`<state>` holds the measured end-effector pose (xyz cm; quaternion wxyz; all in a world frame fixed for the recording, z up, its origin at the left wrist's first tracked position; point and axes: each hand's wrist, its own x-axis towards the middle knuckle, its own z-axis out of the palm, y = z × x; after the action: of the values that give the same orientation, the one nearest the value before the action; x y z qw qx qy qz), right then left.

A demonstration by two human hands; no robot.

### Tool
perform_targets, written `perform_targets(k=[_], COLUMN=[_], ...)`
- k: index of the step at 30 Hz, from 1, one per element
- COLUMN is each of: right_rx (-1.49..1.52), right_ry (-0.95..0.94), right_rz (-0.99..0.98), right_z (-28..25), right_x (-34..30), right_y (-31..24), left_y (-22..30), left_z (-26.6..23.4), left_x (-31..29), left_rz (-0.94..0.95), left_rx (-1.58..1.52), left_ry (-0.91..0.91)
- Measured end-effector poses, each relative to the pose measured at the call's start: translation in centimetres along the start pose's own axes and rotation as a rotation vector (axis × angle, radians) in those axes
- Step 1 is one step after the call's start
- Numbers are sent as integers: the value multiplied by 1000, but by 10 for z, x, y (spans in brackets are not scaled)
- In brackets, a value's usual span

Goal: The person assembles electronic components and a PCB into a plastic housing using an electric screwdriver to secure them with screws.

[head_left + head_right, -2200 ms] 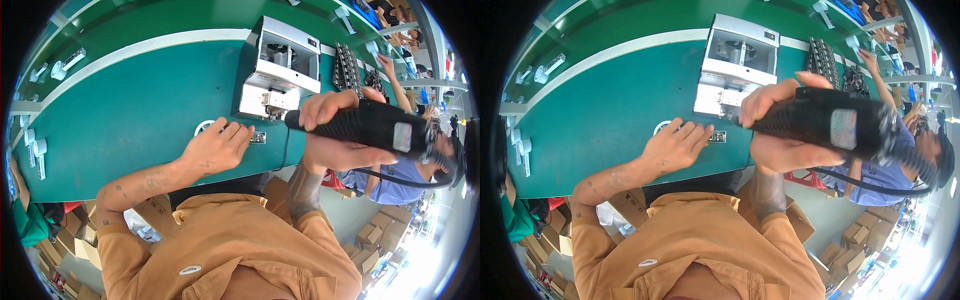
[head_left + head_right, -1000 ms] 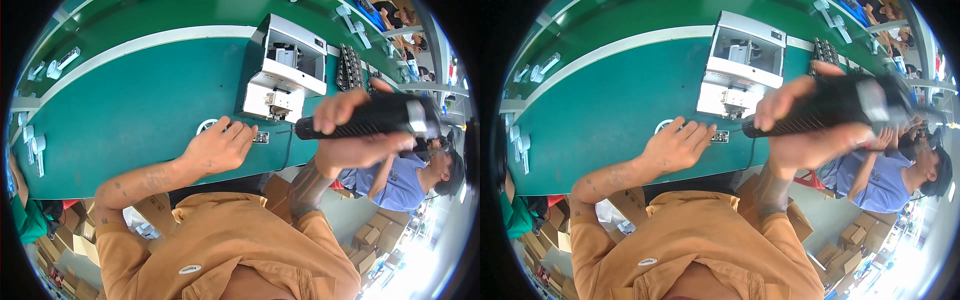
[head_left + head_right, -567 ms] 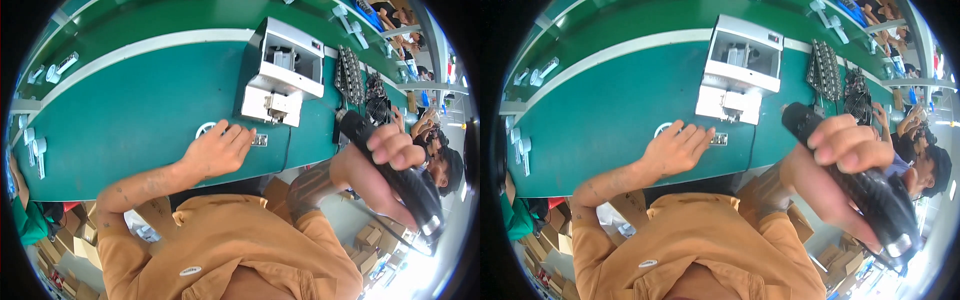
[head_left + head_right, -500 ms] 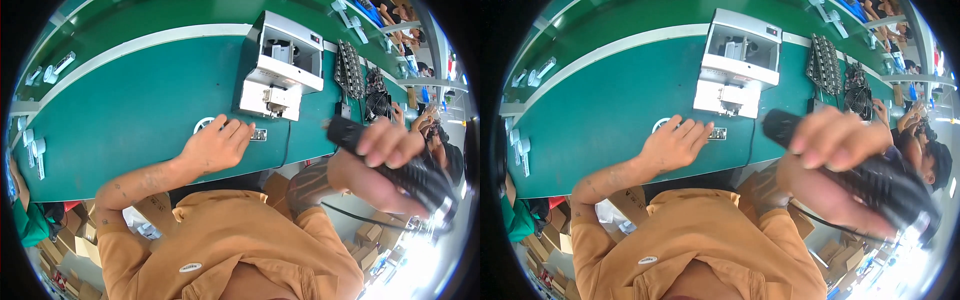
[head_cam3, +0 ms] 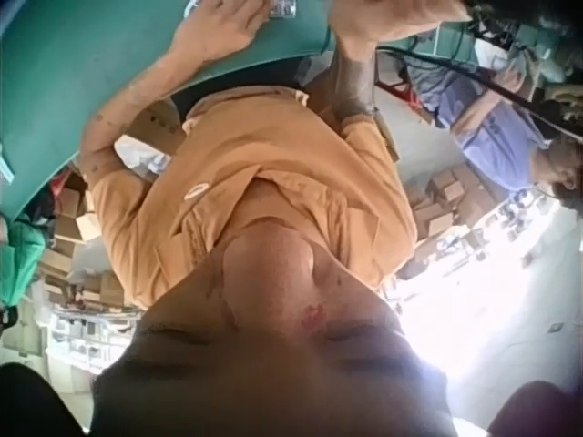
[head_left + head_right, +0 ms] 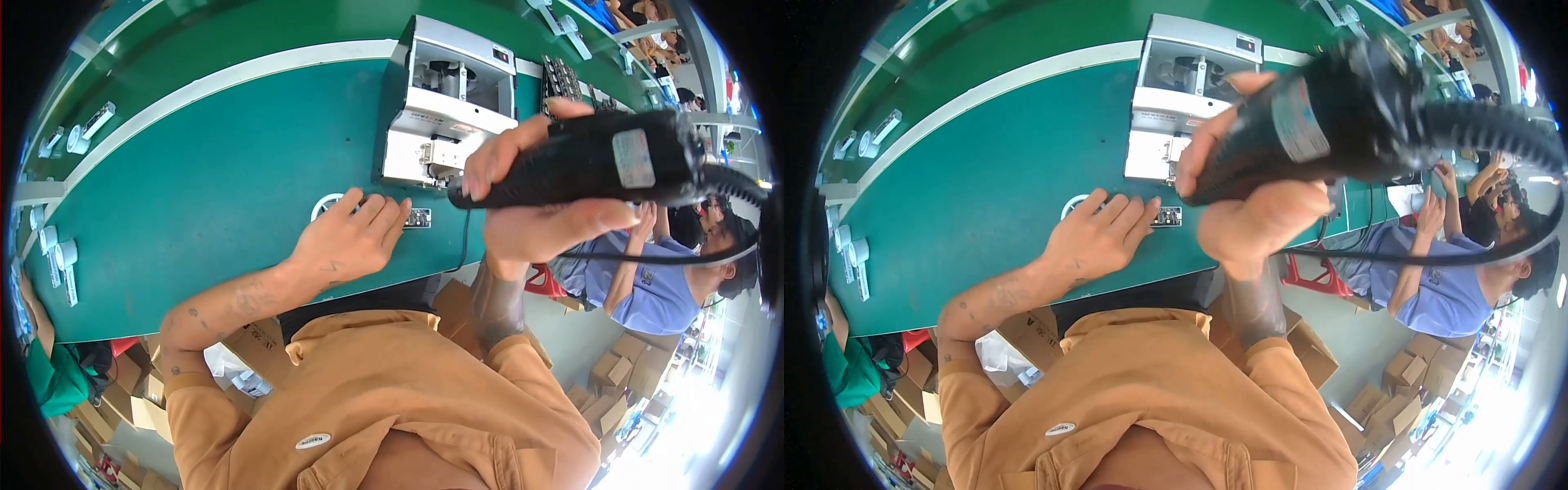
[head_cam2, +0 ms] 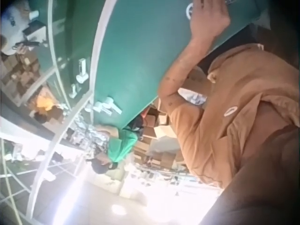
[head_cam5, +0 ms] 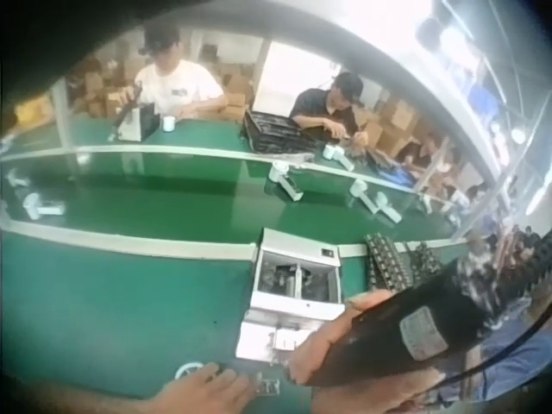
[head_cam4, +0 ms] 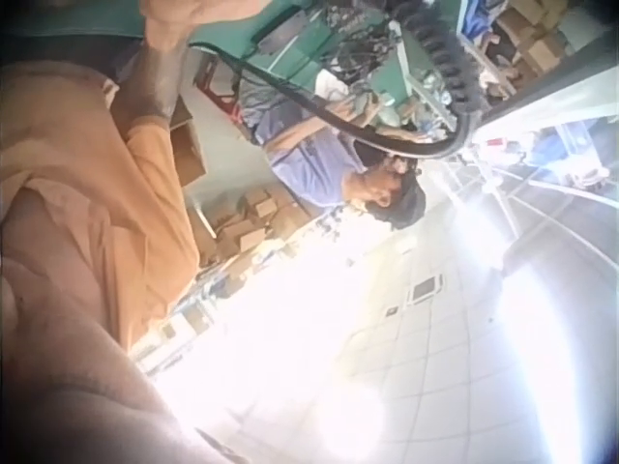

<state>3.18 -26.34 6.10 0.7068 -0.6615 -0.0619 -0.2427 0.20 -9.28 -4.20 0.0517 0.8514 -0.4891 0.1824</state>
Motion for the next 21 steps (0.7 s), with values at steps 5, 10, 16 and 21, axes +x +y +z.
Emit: perform_targets(k=[5, 10, 16, 21], right_rx=[289, 385, 328, 463], right_ry=[-22, -17, -10, 53], right_rz=[-53, -21, 1, -84], right_z=[-18, -22, -29, -34], right_x=[-27, -32, -40, -41], right_y=[5, 9, 21, 22], left_y=[-1, -1, 2, 1], left_z=[-3, -2, -2, -3], left_x=[2, 0, -2, -2], left_rz=[3, 14, 0, 8], left_rx=[1, 2, -19, 4], left_ry=[32, 29, 24, -10])
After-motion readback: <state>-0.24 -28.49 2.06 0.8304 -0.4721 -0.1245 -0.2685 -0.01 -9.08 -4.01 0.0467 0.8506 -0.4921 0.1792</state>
